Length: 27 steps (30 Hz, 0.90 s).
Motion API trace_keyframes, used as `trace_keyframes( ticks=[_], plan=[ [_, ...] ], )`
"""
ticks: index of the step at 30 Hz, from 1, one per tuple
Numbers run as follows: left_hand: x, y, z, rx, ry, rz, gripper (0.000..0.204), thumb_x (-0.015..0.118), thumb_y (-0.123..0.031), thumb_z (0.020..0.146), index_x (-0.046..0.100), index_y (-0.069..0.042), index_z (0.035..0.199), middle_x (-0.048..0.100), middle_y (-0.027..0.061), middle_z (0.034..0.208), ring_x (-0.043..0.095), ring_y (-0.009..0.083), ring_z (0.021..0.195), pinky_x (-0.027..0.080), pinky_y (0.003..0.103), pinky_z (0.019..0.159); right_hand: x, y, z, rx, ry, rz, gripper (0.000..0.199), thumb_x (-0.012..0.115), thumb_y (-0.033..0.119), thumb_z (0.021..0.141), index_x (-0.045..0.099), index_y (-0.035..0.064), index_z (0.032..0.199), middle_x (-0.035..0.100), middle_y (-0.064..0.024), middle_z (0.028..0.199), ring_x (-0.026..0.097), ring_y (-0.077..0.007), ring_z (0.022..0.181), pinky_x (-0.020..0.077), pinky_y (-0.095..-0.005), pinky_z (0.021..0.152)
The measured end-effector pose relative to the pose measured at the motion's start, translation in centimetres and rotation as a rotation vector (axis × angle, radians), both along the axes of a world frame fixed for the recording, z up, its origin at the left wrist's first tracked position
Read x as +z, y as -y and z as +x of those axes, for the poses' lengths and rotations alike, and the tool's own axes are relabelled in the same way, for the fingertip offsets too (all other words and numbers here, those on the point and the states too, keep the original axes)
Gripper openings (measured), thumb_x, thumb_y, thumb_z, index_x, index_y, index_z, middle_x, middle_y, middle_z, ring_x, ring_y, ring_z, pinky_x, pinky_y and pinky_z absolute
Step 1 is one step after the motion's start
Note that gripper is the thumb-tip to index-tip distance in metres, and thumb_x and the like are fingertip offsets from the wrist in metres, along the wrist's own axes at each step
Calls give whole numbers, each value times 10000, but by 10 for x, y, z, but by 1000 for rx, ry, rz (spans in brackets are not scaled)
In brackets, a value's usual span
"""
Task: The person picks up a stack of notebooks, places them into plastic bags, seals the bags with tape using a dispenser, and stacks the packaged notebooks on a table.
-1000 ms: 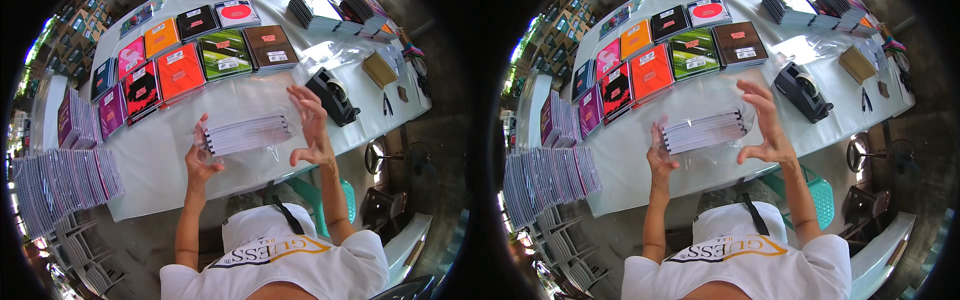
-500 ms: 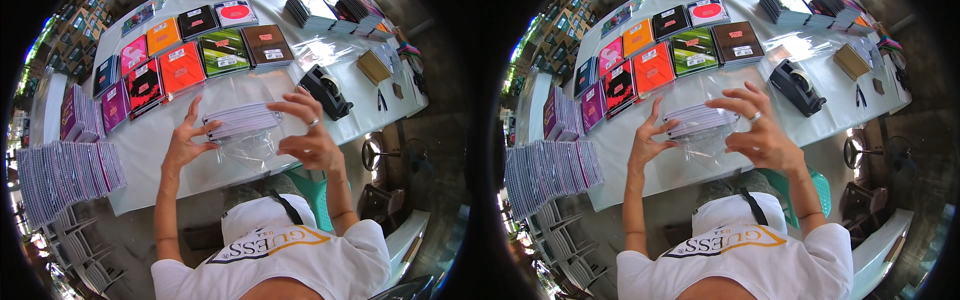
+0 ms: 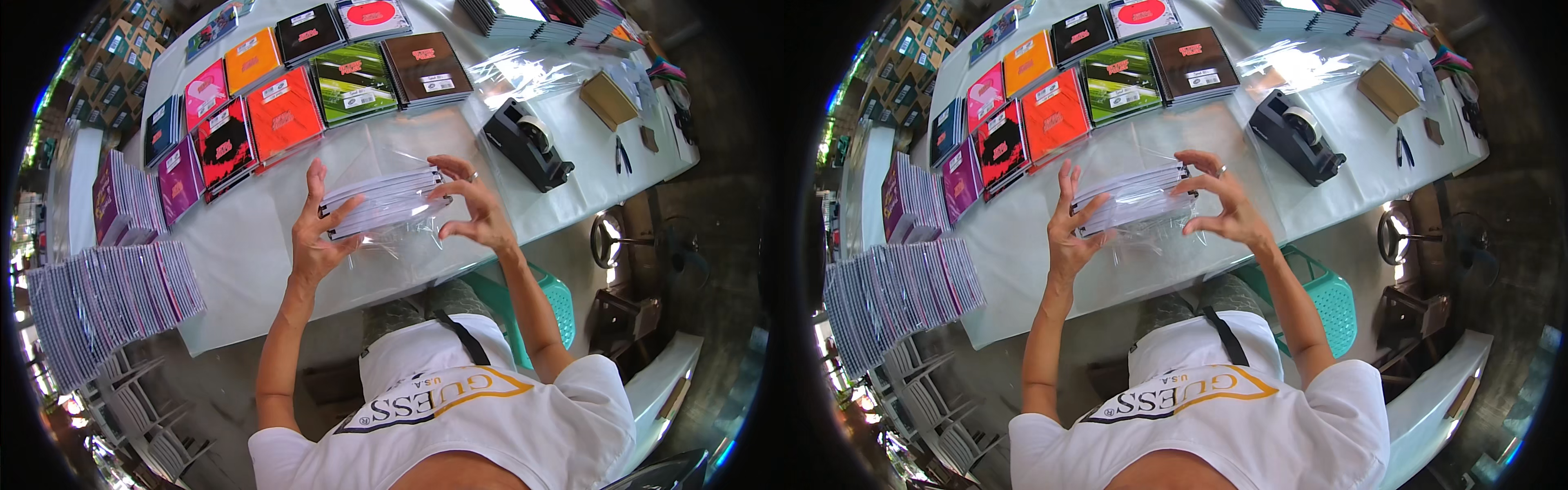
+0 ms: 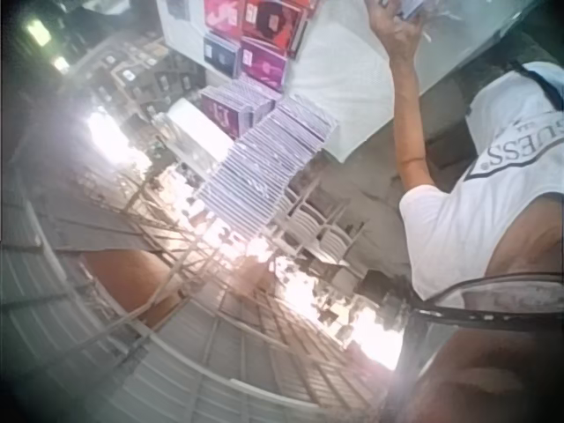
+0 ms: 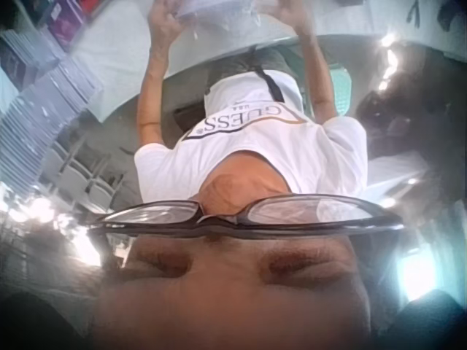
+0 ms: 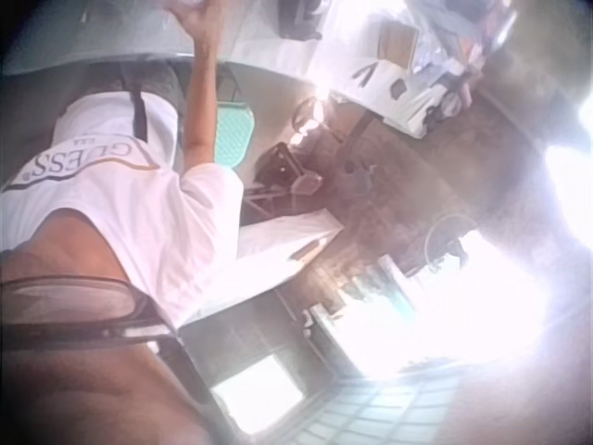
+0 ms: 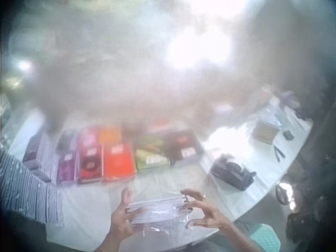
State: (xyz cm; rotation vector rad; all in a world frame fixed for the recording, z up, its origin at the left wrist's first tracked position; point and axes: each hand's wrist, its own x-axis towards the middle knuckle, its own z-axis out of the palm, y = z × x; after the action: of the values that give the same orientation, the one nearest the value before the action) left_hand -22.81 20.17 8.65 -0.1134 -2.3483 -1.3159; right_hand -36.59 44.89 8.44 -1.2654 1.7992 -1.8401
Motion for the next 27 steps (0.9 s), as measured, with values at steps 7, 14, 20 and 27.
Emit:
trace_keyframes(
  ticks=[7, 14, 20, 27],
  plan=[
    [16, -1, 1, 26, 140, -37, 452, 842, -138, 614, 746, -217, 1049, 226, 158, 1556, 372, 343, 1366, 444, 397, 1023, 7, 30, 33, -338, -175, 118, 334, 848, 220, 653, 649, 71, 874, 460, -160, 1348, 430, -342, 1253, 368, -482, 1028],
    [39, 13, -9, -109, 202, -150, 333, 796, -141, 715, 748, -187, 1042, 386, 174, 1476, 425, 319, 1336, 446, 370, 1005, 26, 34, 21, -246, -31, 147, 175, 809, 129, 703, 667, 73, 788, 569, -125, 1215, 540, -285, 1109, 416, -416, 916],
    [44, 22, -22, -168, 392, 139, 310, 778, -92, 741, 737, -112, 1048, 536, 164, 1356, 504, 266, 1270, 466, 317, 963, 29, 39, 7, -285, -210, 253, 149, 801, 167, 698, 687, 114, 777, 642, -38, 1012, 576, -216, 989, 338, -402, 904],
    [27, 21, -28, -152, 180, 226, 500, 752, 7, 734, 645, -71, 1216, 576, 148, 1314, 547, 203, 1211, 438, 301, 986, 44, 45, -4, -271, -270, 388, 219, 818, 181, 678, 675, 89, 817, 641, -35, 888, 595, -193, 882, 367, -365, 846]
  ],
)
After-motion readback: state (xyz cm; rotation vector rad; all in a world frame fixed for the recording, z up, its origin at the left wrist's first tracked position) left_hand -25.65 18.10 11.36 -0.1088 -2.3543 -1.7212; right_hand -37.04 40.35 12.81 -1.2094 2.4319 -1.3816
